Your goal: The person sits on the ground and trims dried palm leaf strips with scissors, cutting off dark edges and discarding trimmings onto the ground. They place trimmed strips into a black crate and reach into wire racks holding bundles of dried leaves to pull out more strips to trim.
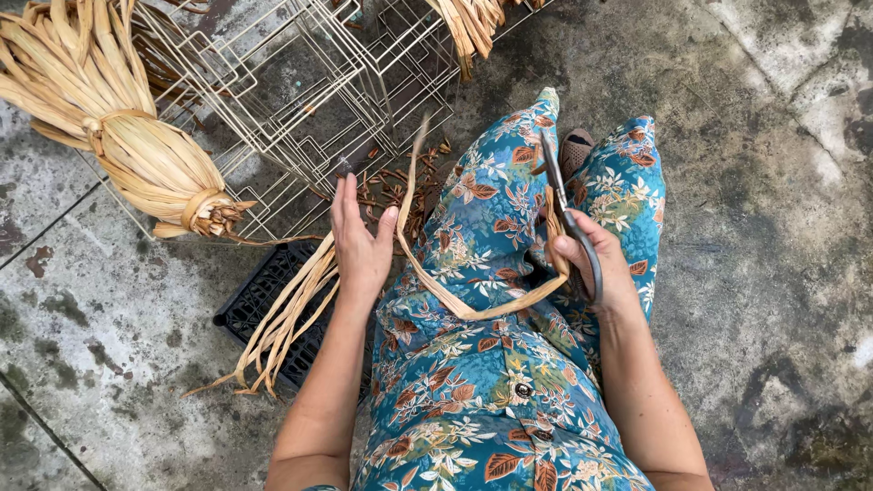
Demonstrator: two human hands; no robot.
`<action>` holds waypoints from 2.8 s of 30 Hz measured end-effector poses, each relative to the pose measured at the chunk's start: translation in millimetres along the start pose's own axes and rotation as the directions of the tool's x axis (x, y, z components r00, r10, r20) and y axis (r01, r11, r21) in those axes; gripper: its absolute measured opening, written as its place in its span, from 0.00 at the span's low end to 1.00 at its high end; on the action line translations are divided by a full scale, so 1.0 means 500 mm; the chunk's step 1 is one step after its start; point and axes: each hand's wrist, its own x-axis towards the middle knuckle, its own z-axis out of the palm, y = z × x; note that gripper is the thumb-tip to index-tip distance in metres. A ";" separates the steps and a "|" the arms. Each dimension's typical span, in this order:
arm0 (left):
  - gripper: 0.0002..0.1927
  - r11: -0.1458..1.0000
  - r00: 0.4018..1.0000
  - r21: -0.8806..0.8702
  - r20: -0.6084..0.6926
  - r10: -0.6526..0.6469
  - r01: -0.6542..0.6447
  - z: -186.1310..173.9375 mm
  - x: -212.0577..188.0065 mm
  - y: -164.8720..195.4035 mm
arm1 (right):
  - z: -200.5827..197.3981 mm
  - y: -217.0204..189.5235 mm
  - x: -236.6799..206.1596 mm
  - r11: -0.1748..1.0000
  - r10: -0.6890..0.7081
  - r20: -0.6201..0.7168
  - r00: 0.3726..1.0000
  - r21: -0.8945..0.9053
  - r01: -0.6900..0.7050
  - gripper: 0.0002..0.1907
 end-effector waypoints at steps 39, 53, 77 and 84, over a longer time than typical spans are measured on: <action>0.38 0.615 0.906 0.747 0.040 -0.420 0.253 -0.180 -0.054 -0.451 | 0.001 -0.004 0.138 0.978 -0.146 -0.144 0.979 0.131 0.165 0.19; 0.05 0.793 0.817 0.200 0.083 0.571 -0.575 0.162 0.340 0.036 | -0.072 -0.026 0.288 0.947 -0.096 -0.183 0.978 0.287 0.147 0.18; 0.15 0.498 0.589 0.454 0.078 0.804 -0.739 0.310 0.610 0.144 | -0.100 -0.064 0.305 0.965 0.006 -0.200 0.980 0.259 0.047 0.20; 0.04 0.421 0.615 0.600 0.156 0.773 -0.680 0.341 0.671 0.167 | -0.104 -0.069 0.310 0.964 0.014 -0.203 0.979 0.261 0.040 0.20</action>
